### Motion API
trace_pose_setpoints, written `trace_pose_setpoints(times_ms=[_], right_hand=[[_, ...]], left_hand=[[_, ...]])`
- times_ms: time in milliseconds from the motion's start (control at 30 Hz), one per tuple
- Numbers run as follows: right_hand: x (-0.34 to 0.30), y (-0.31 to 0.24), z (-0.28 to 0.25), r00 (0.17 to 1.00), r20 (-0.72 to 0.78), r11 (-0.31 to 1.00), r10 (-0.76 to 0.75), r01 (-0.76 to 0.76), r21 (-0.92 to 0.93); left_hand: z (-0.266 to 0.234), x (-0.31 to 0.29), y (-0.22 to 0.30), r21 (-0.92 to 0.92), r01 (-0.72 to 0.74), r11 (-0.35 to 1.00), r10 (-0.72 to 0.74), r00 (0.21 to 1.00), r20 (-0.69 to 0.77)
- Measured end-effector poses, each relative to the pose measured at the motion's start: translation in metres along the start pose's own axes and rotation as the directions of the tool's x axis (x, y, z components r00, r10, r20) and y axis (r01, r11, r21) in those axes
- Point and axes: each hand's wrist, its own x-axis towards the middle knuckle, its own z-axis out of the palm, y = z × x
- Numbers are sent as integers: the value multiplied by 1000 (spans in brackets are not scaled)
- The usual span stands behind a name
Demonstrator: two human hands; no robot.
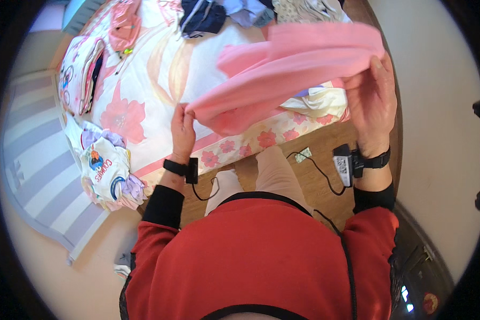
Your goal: The person folds various garments on a bed, including a purple shirt, a white shirt, a pink shirt, a patterned dress, and a dark blue shirt. Each item is picked up, unfolded, smoothed, and folded into a neat stack on the bed.
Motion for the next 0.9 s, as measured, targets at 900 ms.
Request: trace_pose_setpoints(times_ms=[900], right_hand=[[-126, 124, 227, 861, 508, 650, 31, 369, -665]], left_hand=[[-202, -31, 227, 94, -559, 824, 429, 723, 542]])
